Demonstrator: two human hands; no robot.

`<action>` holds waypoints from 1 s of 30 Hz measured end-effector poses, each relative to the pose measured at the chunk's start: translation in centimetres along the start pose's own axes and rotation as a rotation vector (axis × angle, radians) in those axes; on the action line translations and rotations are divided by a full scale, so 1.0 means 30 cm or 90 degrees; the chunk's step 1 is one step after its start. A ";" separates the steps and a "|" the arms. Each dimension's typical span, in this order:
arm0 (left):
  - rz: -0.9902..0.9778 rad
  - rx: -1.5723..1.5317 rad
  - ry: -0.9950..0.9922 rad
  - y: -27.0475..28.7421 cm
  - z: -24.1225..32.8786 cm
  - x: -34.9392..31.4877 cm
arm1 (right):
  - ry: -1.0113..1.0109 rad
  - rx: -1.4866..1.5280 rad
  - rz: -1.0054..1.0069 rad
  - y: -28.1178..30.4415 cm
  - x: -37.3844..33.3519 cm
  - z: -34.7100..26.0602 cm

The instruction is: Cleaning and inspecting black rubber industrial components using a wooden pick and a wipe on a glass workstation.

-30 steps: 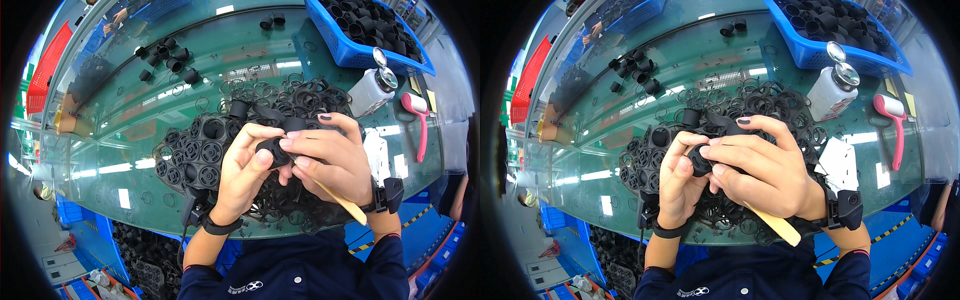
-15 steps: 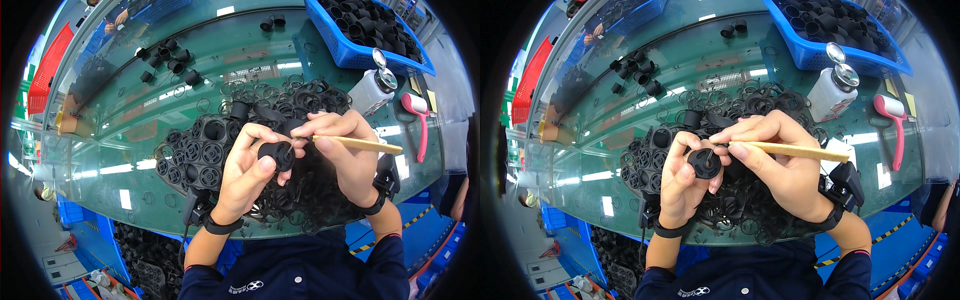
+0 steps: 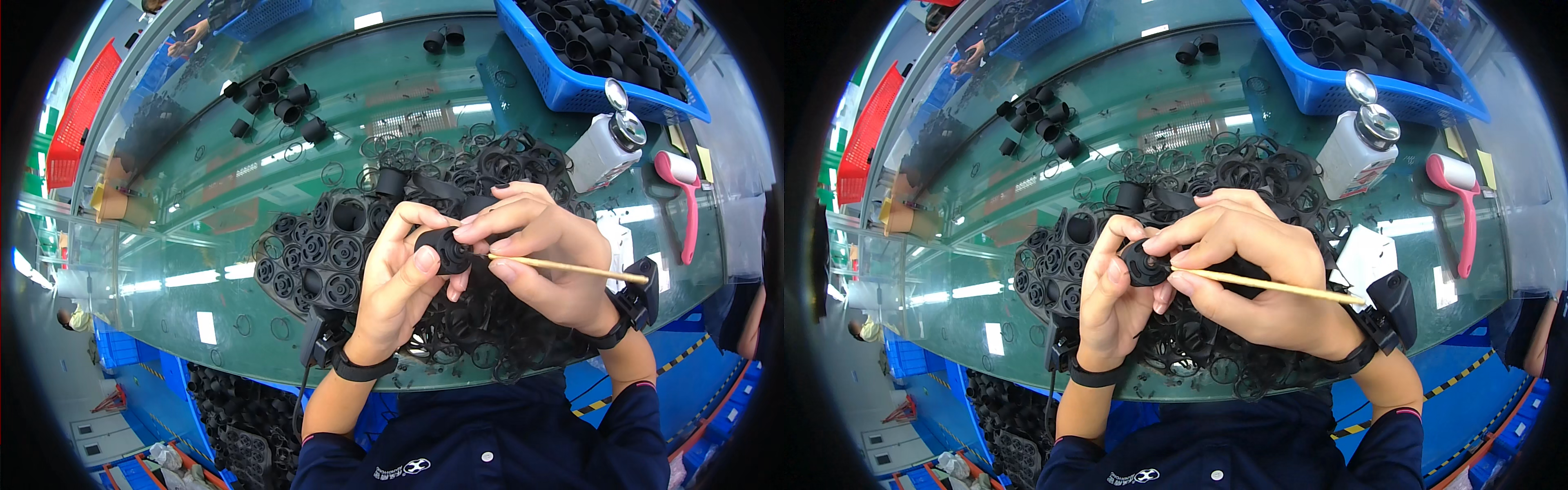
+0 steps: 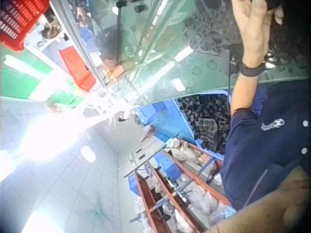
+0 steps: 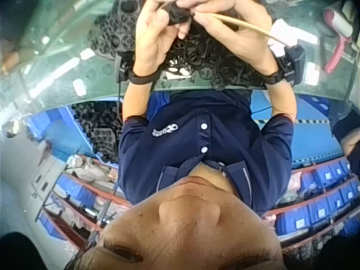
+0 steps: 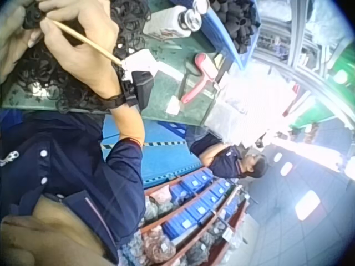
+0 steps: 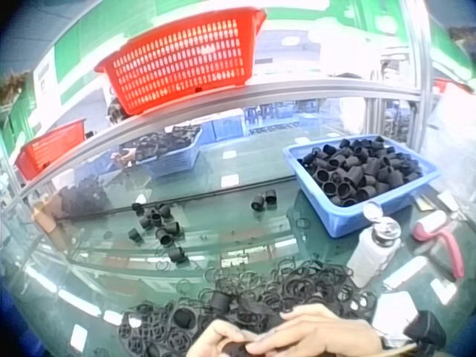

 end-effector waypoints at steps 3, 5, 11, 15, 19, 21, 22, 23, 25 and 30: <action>0.001 0.002 0.003 0.000 -0.001 0.002 | 0.057 -0.067 -0.009 -0.003 0.003 -0.007; 0.012 0.001 0.004 -0.006 -0.003 -0.001 | 0.067 -0.086 -0.008 -0.007 0.003 -0.013; -0.020 -0.005 0.012 0.006 -0.005 0.003 | -0.089 0.148 0.067 -0.011 -0.015 0.015; -0.062 -0.007 0.008 0.009 -0.005 0.008 | -0.255 0.359 0.154 -0.013 -0.004 0.024; -0.037 0.006 -0.009 0.004 -0.003 0.005 | -0.105 0.165 0.102 -0.008 -0.013 0.010; -0.040 -0.024 -0.018 0.003 -0.002 0.002 | -0.021 0.019 0.095 -0.009 -0.018 0.011; -0.040 -0.023 -0.018 0.002 -0.002 0.001 | 0.001 -0.002 0.091 -0.013 -0.016 0.007; -0.034 -0.017 -0.024 0.001 -0.003 0.002 | 0.000 -0.003 0.092 -0.014 -0.015 0.006; -0.029 -0.011 -0.029 -0.002 -0.005 0.002 | 0.005 0.017 0.068 -0.016 -0.012 0.003; -0.016 0.007 -0.034 -0.003 -0.003 0.002 | -0.036 0.033 0.064 -0.018 -0.013 -0.003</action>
Point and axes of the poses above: each hand's wrist, its own x-axis towards the middle knuckle, its own y-axis out of the back of the hand, z = x × y, the point moved 1 cm from there along x, towards the middle knuckle, and after that the axes turned 13 degrees about z, right-handed, at the moved point
